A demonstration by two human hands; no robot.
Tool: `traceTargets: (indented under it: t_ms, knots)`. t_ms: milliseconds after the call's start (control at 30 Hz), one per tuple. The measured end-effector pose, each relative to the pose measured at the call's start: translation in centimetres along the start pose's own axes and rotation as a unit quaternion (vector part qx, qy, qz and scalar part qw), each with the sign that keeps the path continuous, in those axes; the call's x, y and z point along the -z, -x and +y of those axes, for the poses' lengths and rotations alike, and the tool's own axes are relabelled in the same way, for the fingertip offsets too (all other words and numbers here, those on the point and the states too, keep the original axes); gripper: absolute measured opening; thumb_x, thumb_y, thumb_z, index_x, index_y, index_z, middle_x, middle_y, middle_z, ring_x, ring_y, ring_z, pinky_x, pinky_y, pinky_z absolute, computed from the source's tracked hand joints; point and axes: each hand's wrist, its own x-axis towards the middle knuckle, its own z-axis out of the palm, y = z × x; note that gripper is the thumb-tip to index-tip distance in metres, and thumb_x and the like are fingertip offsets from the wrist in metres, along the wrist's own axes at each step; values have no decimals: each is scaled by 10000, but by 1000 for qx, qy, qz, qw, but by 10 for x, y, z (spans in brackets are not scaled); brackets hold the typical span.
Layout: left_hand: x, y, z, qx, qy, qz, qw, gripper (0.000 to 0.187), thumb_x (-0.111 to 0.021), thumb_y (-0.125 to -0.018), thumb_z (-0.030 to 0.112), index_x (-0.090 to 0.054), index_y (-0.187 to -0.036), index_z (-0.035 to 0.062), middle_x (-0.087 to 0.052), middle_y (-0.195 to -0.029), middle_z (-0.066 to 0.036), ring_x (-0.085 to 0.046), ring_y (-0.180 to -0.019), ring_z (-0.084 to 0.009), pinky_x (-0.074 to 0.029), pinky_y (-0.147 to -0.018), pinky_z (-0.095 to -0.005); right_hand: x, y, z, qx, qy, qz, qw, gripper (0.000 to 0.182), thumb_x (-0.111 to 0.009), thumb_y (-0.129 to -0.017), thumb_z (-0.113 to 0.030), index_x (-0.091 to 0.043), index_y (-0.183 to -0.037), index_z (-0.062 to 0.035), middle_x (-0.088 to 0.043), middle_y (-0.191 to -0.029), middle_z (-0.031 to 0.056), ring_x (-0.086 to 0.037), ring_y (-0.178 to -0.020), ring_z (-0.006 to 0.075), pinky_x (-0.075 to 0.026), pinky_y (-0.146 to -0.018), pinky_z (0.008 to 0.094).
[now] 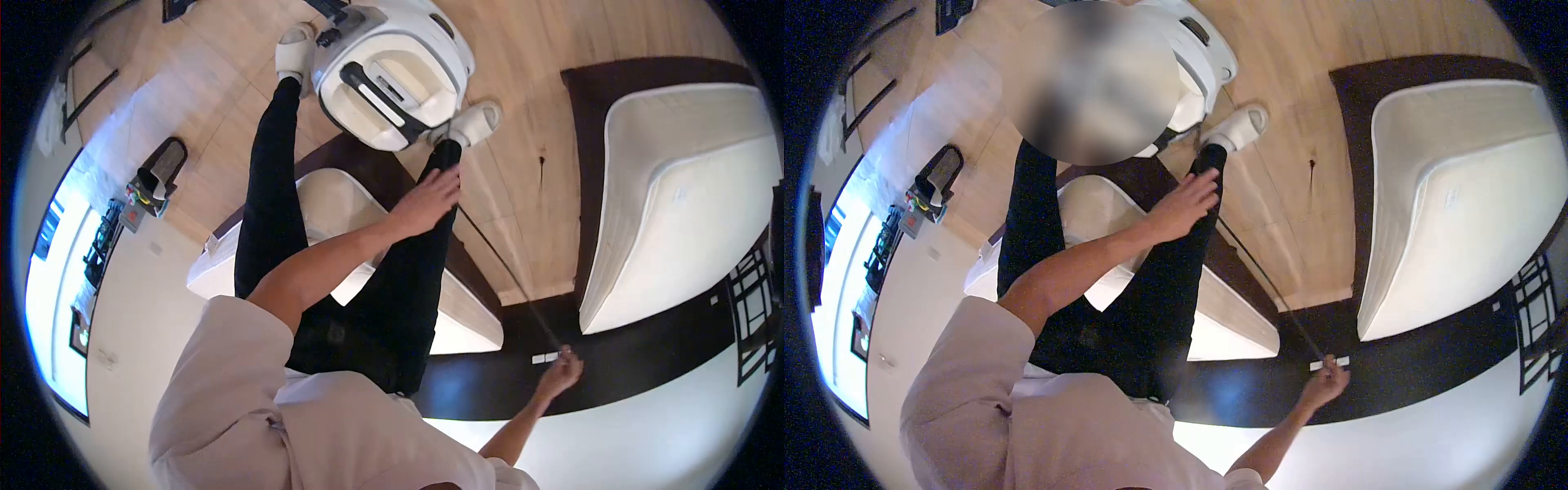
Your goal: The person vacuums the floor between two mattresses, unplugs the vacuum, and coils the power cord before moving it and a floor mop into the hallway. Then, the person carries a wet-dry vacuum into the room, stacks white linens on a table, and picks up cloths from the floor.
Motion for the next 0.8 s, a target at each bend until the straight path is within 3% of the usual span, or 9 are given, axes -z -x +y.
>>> traceTargets:
  t_ms: [33,100,167,233,300,400,533,600,800]
  knots:
    - [-9,15,-5,-3,6,-8,1000,242,-630,-842,74,-597,-1080,42,-563,-1294,-128,-371,-1378,-363,-283,-1148,-510,30,-21,-34,58,136,-4,989,81,-672,-852,-72,-698,-795,-20,-643,-701,88,-570,-708,246,-466,-722,376]
    - [-14,29,-31,105,226,105,963,126,-588,-847,-39,-588,-949,35,-576,-1289,-146,-437,-1331,-334,-316,-1130,-471,54,-56,-140,-55,93,-161,981,75,-682,-839,-69,-668,-810,-1,-634,-708,69,-562,-696,169,-444,-649,325]
    - [-8,46,-60,131,277,204,930,133,-586,-854,-82,-565,-909,37,-590,-1264,-150,-506,-1271,-298,-375,-1087,-429,52,-81,-220,42,30,-303,952,127,-693,-836,-96,-641,-855,18,-620,-720,74,-551,-679,138,-428,-602,304]
    - [-8,72,-94,191,461,242,832,71,-607,-890,-13,-590,-928,45,-620,-1222,-127,-578,-1169,-247,-434,-1025,-398,30,-89,-294,156,-20,-346,925,147,-676,-846,-100,-634,-901,30,-642,-774,99,-580,-693,165,-451,-623,313]
    - [35,89,-95,328,641,304,624,45,-635,-912,64,-613,-952,65,-650,-1123,-89,-610,-1082,-208,-481,-945,-358,1,-97,-346,273,-66,-379,882,129,-646,-857,-83,-639,-920,30,-660,-839,132,-617,-717,200,-476,-650,305]
    - [68,99,-121,397,675,344,518,84,-653,-923,131,-627,-969,66,-659,-995,-64,-625,-996,-178,-498,-881,-325,-56,-108,-419,344,-103,-403,842,164,-605,-881,-90,-659,-990,20,-673,-857,148,-648,-757,221,-496,-695,319]
    - [111,94,-148,393,574,422,581,94,-685,-912,126,-633,-968,72,-638,-945,-20,-626,-848,-128,-522,-774,-276,-151,-129,-519,382,-209,-278,856,288,-605,-944,-246,-653,-1052,17,-664,-813,131,-607,-702,179,-473,-647,310]
    - [136,83,-158,386,529,424,626,107,-697,-899,110,-636,-977,68,-644,-936,-23,-628,-830,-126,-522,-763,-270,-200,-154,-547,357,-120,-269,886,309,-618,-940,-271,-649,-1051,16,-653,-787,135,-589,-687,182,-462,-651,305]
    - [163,56,-169,325,347,402,783,156,-698,-882,49,-649,-1029,32,-662,-941,-32,-629,-844,-118,-511,-783,-258,-318,-237,-476,396,-152,-217,879,349,-633,-933,-301,-663,-1071,18,-696,-818,141,-644,-725,208,-485,-676,345]
